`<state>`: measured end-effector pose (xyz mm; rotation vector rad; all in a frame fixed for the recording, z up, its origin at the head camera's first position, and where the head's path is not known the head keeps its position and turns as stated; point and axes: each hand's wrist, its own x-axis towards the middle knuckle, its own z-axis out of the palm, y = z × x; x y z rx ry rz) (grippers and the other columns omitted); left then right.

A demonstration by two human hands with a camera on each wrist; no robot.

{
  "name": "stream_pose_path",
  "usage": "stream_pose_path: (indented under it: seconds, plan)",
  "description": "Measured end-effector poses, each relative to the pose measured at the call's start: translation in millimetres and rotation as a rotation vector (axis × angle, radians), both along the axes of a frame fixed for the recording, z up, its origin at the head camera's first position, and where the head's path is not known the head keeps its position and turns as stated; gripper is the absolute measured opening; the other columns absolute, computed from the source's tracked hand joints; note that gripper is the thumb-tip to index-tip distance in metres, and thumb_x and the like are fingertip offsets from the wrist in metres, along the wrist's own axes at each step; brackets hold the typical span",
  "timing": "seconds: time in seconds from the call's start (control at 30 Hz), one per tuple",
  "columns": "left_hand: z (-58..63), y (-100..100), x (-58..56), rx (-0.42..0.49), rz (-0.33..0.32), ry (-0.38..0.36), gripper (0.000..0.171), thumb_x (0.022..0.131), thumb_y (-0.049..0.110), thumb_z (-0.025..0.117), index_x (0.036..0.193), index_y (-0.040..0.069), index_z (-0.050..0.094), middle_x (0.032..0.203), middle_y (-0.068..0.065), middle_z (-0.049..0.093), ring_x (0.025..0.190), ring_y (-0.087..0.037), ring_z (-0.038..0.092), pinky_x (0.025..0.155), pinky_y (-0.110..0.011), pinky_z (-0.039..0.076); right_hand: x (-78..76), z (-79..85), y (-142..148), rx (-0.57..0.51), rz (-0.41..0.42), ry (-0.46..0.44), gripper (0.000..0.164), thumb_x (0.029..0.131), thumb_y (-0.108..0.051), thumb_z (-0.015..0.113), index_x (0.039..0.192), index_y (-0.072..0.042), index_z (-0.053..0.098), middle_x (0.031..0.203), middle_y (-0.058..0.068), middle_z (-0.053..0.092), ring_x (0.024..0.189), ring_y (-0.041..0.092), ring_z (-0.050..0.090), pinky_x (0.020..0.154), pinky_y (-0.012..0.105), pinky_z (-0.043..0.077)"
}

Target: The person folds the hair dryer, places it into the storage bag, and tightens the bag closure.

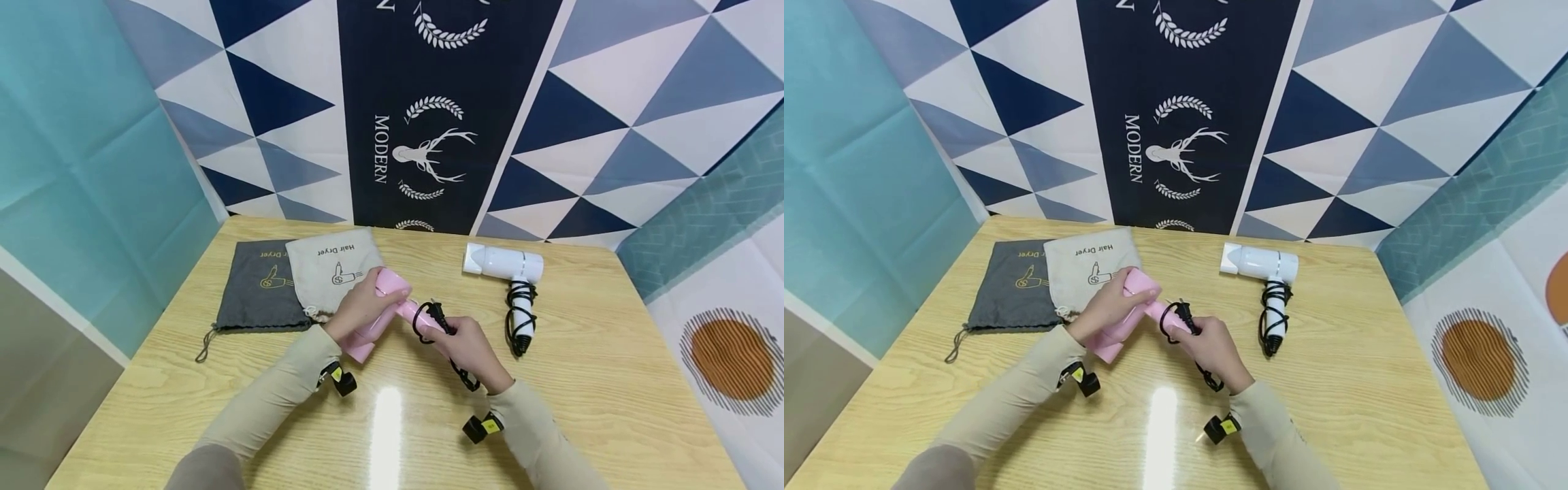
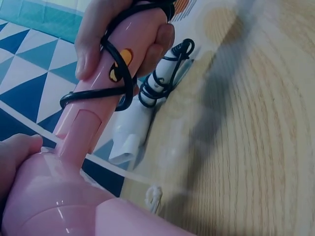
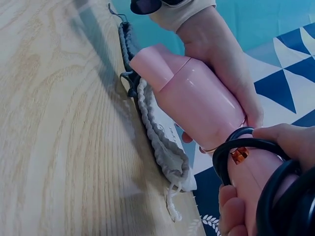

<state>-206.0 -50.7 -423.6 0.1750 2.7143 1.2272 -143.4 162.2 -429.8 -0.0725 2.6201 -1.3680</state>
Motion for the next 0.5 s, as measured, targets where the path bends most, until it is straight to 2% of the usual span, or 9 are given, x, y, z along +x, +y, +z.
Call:
stream_pose_path:
  seconds: [0.17,0.33,0.5]
  plan:
    - [-1.0,3.0,2.4,0.012,0.042,0.012,0.084,0.085,0.064,0.06,0.149,0.016,0.034,0.115,-0.012,0.064,0.092,-0.025,0.062,0.069,-0.032,0.047,1.3,0.8,-0.6,0.004,-0.017,0.024,0.042,0.089,-0.042,0.069,0.069,-0.005,0.064,0.052,-0.002,0.051,0.047,0.011,0.041,0.045,0.023,0.035]
    - [1.0,5.5,5.3,0.043,0.086,0.016,0.087,0.085,0.064,0.061,0.151,0.016,0.031,0.122,-0.014,0.063,0.097,-0.029,0.063,0.075,-0.038,0.049,3.2,1.9,-3.7,-0.013,-0.051,0.065,0.04,0.091,-0.04,0.066,0.079,-0.003,0.072,0.052,-0.002,0.052,0.044,0.008,0.041,0.045,0.022,0.033]
    - [1.1,5.8,6.9,0.067,0.12,0.043,0.086,0.084,0.062,0.063,0.15,0.015,0.033,0.124,-0.015,0.064,0.102,-0.033,0.063,0.081,-0.044,0.05,3.5,-0.1,-7.4,-0.022,-0.097,0.091,0.038,0.09,-0.041,0.068,0.08,-0.004,0.074,0.052,-0.002,0.053,0.044,0.006,0.042,0.045,0.022,0.033]
